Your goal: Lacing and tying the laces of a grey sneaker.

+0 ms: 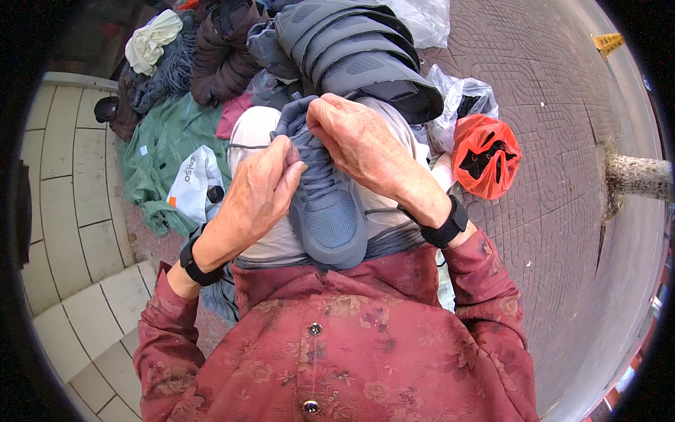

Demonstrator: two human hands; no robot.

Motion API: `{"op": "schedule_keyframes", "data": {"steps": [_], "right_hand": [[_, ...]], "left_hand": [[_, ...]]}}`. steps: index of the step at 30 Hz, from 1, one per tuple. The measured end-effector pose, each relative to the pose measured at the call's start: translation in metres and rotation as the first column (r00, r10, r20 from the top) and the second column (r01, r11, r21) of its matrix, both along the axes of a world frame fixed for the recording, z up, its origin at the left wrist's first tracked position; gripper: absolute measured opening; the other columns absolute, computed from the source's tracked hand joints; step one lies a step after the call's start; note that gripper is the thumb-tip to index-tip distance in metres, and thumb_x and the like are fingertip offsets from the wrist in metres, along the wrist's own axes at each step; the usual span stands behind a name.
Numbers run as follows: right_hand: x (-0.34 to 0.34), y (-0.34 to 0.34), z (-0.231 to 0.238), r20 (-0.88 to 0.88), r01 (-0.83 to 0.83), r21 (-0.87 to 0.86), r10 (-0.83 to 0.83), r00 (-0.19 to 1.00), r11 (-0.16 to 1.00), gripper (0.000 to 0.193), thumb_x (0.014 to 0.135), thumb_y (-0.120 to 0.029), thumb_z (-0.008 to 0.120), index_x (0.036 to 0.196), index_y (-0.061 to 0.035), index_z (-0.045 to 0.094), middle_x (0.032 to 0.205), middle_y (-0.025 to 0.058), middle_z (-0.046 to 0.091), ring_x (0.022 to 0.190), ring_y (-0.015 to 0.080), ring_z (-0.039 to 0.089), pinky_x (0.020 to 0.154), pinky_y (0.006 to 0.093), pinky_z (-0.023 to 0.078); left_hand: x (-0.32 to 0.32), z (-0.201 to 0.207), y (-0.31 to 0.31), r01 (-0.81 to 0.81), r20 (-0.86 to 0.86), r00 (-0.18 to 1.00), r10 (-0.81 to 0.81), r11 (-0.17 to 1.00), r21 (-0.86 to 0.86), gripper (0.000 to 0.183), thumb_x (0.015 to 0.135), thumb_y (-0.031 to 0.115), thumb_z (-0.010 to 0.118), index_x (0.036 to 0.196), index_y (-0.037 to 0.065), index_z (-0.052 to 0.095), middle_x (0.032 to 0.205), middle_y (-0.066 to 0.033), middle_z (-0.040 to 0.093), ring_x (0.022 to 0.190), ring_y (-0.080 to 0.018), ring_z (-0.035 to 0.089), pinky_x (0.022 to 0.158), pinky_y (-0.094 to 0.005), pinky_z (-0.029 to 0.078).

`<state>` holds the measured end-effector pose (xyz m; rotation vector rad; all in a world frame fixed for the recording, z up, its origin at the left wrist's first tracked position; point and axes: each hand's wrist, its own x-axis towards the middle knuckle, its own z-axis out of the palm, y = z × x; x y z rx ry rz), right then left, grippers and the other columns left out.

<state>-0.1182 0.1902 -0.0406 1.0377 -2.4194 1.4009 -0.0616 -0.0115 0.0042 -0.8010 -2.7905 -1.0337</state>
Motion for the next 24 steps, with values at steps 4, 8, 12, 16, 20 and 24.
{"op": "schedule_keyframes", "data": {"steps": [4,8,12,16,20,24], "right_hand": [[-0.001,0.003,0.011,0.154,-0.025,-0.102,0.04,0.987,0.995,0.009,0.09,0.002,0.067,0.096,0.0028,0.062,0.08,0.009,0.061,0.072,0.0189,0.06,0.066,0.0308,0.049],[0.005,0.005,0.016,0.513,0.018,-0.172,0.074,0.855,0.985,0.006,0.094,-0.001,0.068,0.096,0.0027,0.065,0.083,-0.0002,0.063,0.078,0.0048,0.057,0.068,0.0228,0.048],[0.002,0.011,0.002,0.566,0.055,-0.22,0.081,0.821,0.974,0.004,0.094,0.0,0.069,0.096,0.0022,0.066,0.086,-0.0013,0.064,0.08,0.0042,0.058,0.072,0.0212,0.049],[-0.013,0.031,0.0,0.464,0.176,-0.327,-0.005,0.886,0.928,0.006,0.091,-0.007,0.07,0.092,-0.0011,0.071,0.078,-0.0045,0.063,0.07,0.0031,0.053,0.061,0.0206,0.044],[-0.042,0.094,0.022,0.503,0.381,-0.331,-0.18,0.845,0.863,0.008,0.094,-0.011,0.071,0.098,-0.0049,0.075,0.079,-0.0049,0.064,0.07,0.0038,0.053,0.063,0.0212,0.044],[-0.095,0.199,0.036,0.516,0.432,-0.55,-0.116,0.849,0.714,0.019,0.099,-0.013,0.067,0.114,-0.0022,0.069,0.088,-0.0029,0.066,0.073,0.0034,0.056,0.067,0.0203,0.047]], "left_hand": [[-0.007,0.005,0.0,-0.089,0.123,0.987,0.105,0.988,-0.129,0.019,0.093,0.012,0.066,0.081,-0.002,0.059,0.063,-0.0158,0.056,0.061,-0.0392,0.058,0.06,-0.0474,0.045],[-0.017,-0.009,-0.007,-0.045,0.038,0.997,0.06,0.946,-0.322,0.031,0.092,0.021,0.067,0.073,-0.002,0.07,0.057,-0.0133,0.059,0.057,-0.0309,0.062,0.06,-0.0404,0.048],[-0.031,0.012,-0.005,-0.058,0.559,0.812,0.17,0.975,-0.212,0.026,0.089,0.023,0.069,0.085,-0.002,0.075,0.062,-0.0109,0.065,0.06,-0.0211,0.064,0.061,-0.0339,0.048],[-0.025,0.012,-0.014,-0.03,0.528,0.847,0.058,0.998,-0.062,0.021,0.085,0.02,0.073,0.089,-0.001,0.076,0.074,-0.01,0.069,0.067,-0.0169,0.064,0.063,-0.0313,0.049],[-0.009,0.015,-0.016,0.093,0.112,0.99,-0.084,0.993,-0.076,0.014,0.077,0.007,0.078,0.089,0.002,0.077,0.091,-0.0075,0.066,0.067,-0.019,0.063,0.064,-0.0328,0.05],[-0.013,0.017,-0.013,0.094,0.126,0.988,-0.087,0.994,-0.054,0.015,0.077,0.002,0.076,0.091,0.003,0.076,0.095,-0.0069,0.064,0.065,-0.0158,0.061,0.06,-0.0306,0.049]]}}
